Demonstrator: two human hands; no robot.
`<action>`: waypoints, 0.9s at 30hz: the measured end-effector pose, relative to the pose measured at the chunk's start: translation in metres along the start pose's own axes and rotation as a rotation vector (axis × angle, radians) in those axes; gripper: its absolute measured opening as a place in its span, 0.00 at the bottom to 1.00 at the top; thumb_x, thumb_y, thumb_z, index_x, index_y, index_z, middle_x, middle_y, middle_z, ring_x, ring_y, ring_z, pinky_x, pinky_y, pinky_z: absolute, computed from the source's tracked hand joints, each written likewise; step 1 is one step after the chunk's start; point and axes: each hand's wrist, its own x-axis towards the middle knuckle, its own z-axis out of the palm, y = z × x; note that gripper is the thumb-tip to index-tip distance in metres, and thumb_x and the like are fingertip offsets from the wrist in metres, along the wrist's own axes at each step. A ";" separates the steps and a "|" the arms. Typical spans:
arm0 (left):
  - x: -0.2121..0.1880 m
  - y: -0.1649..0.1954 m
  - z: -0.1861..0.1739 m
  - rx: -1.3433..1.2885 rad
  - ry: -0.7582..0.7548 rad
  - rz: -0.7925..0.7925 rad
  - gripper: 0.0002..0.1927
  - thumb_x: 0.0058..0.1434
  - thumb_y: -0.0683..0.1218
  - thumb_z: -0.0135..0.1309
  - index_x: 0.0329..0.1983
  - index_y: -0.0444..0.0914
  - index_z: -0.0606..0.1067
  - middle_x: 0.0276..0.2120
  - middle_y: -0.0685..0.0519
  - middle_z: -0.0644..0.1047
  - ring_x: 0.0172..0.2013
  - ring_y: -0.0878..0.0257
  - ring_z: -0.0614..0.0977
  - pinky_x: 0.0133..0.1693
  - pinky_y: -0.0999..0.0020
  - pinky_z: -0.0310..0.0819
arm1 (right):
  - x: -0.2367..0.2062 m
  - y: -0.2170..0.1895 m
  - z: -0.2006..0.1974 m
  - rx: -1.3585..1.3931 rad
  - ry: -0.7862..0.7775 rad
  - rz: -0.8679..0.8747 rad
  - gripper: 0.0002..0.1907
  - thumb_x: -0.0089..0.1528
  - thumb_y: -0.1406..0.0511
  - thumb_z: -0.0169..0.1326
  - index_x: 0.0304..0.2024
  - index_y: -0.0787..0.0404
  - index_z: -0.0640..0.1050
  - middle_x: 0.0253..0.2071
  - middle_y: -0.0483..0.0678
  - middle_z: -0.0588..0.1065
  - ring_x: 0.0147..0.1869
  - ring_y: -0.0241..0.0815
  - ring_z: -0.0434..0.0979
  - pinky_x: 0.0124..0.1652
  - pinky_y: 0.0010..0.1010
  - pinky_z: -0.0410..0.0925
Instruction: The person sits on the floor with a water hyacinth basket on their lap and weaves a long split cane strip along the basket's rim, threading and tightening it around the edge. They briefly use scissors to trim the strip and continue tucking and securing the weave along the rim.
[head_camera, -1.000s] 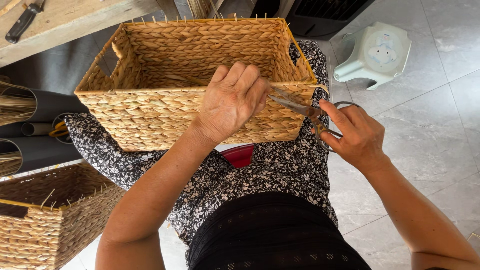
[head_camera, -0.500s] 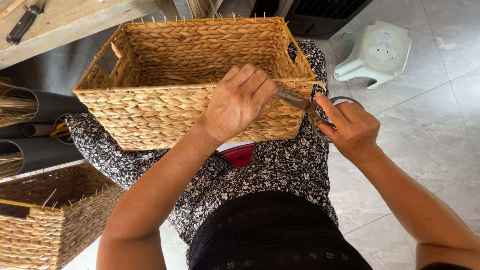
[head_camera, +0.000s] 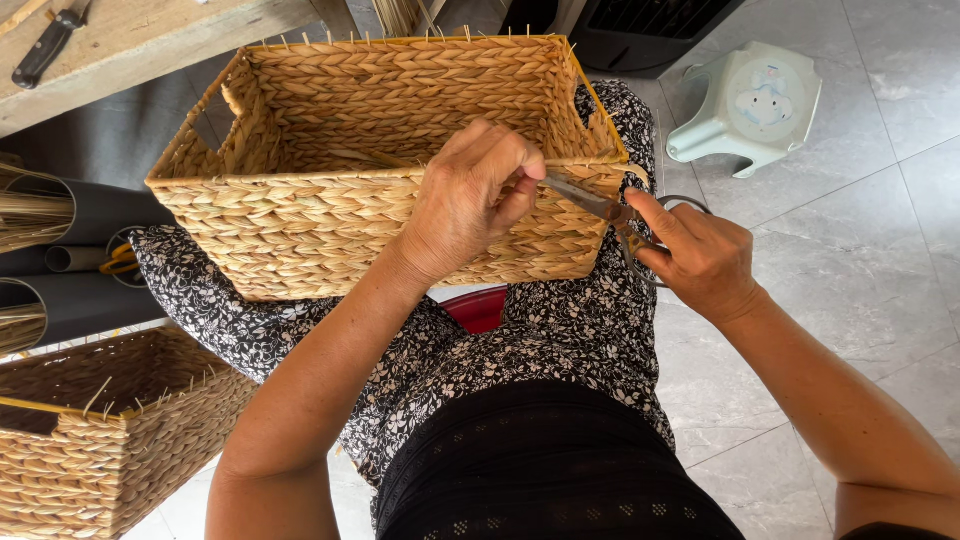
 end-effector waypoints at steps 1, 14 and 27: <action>-0.001 -0.001 0.000 0.003 0.000 0.010 0.17 0.56 0.33 0.62 0.39 0.42 0.69 0.30 0.60 0.75 0.35 0.63 0.74 0.41 0.64 0.72 | 0.000 -0.001 0.000 -0.010 0.015 -0.005 0.38 0.49 0.66 0.73 0.63 0.55 0.77 0.27 0.43 0.71 0.25 0.36 0.67 0.26 0.30 0.64; -0.042 0.012 -0.043 0.057 0.076 -0.051 0.10 0.57 0.33 0.57 0.36 0.42 0.75 0.34 0.53 0.77 0.38 0.61 0.77 0.45 0.60 0.75 | -0.018 0.018 -0.002 0.303 0.044 0.211 0.30 0.64 0.56 0.68 0.66 0.58 0.76 0.36 0.42 0.76 0.33 0.28 0.74 0.30 0.22 0.69; -0.070 0.018 -0.015 0.559 0.174 -0.087 0.11 0.62 0.42 0.66 0.46 0.43 0.78 0.38 0.56 0.73 0.39 0.58 0.75 0.40 0.64 0.73 | 0.010 -0.021 -0.018 -0.061 -0.091 -0.115 0.36 0.51 0.57 0.74 0.62 0.45 0.80 0.33 0.41 0.70 0.33 0.39 0.69 0.33 0.33 0.63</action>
